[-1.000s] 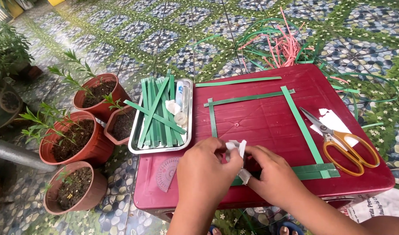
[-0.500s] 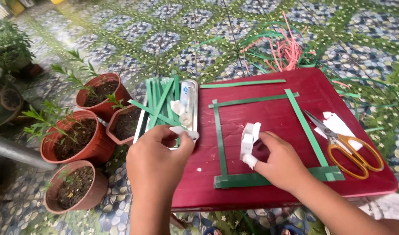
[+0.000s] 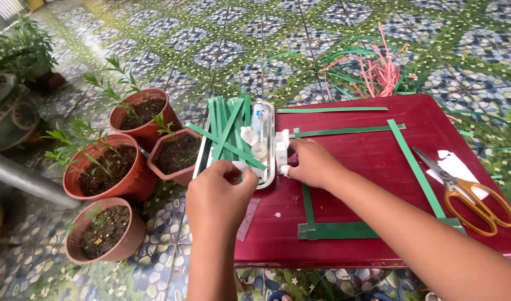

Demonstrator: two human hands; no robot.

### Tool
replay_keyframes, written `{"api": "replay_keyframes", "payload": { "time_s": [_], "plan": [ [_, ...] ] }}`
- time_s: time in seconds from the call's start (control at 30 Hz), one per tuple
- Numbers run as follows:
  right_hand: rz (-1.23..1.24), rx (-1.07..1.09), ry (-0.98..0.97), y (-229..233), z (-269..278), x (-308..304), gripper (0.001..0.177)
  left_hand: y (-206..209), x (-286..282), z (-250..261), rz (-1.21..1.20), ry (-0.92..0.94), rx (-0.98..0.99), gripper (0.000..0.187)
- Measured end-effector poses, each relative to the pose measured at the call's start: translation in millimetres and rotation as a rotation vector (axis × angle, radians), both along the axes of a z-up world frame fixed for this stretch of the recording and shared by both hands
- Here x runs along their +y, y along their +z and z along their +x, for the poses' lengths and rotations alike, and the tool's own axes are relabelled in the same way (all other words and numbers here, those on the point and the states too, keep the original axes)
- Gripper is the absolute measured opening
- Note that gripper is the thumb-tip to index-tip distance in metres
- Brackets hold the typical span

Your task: Assembling a rectangular frame by gluing green plastic strips together on a small red table.

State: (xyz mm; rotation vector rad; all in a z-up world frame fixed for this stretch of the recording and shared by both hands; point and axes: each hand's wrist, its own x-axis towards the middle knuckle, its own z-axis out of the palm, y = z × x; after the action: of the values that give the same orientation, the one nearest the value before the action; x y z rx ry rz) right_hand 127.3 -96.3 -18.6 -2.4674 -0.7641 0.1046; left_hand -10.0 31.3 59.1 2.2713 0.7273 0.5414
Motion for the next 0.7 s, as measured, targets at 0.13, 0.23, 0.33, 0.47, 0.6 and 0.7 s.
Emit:
{"api": "replay_keyframes", "payload": {
  "time_s": [0.13, 0.23, 0.33, 0.47, 0.6, 0.7],
  "plan": [
    [-0.041, 0.022, -0.007, 6.0, -1.7, -0.9, 0.044, -4.3, 3.3, 1.5, -0.006, -0.011, -0.007, 0.022],
    [-0.045, 0.047, -0.01, 7.7, -2.6, -2.4, 0.047, -4.8, 4.4, 1.0, -0.02, -0.022, -0.024, 0.021],
    [-0.035, 0.087, 0.0, 16.8, -9.6, -4.7, 0.055, -3.2, 5.2, -0.6, -0.028, -0.038, 0.001, 0.022],
    [0.054, 0.049, -0.063, 31.4, -24.5, -23.1, 0.07, -2.8, 4.7, -1.5, -0.049, -0.099, 0.032, 0.024],
    [0.271, -0.013, -0.218, 36.6, -55.4, -57.7, 0.05, -2.8, -13.1, -3.3, -0.153, -0.28, 0.113, 0.025],
    [0.469, 0.234, -0.063, 37.2, -85.7, -75.0, 0.062, 6.2, -26.4, -3.6, -0.17, -0.452, 0.054, 0.027]
  ]
}}
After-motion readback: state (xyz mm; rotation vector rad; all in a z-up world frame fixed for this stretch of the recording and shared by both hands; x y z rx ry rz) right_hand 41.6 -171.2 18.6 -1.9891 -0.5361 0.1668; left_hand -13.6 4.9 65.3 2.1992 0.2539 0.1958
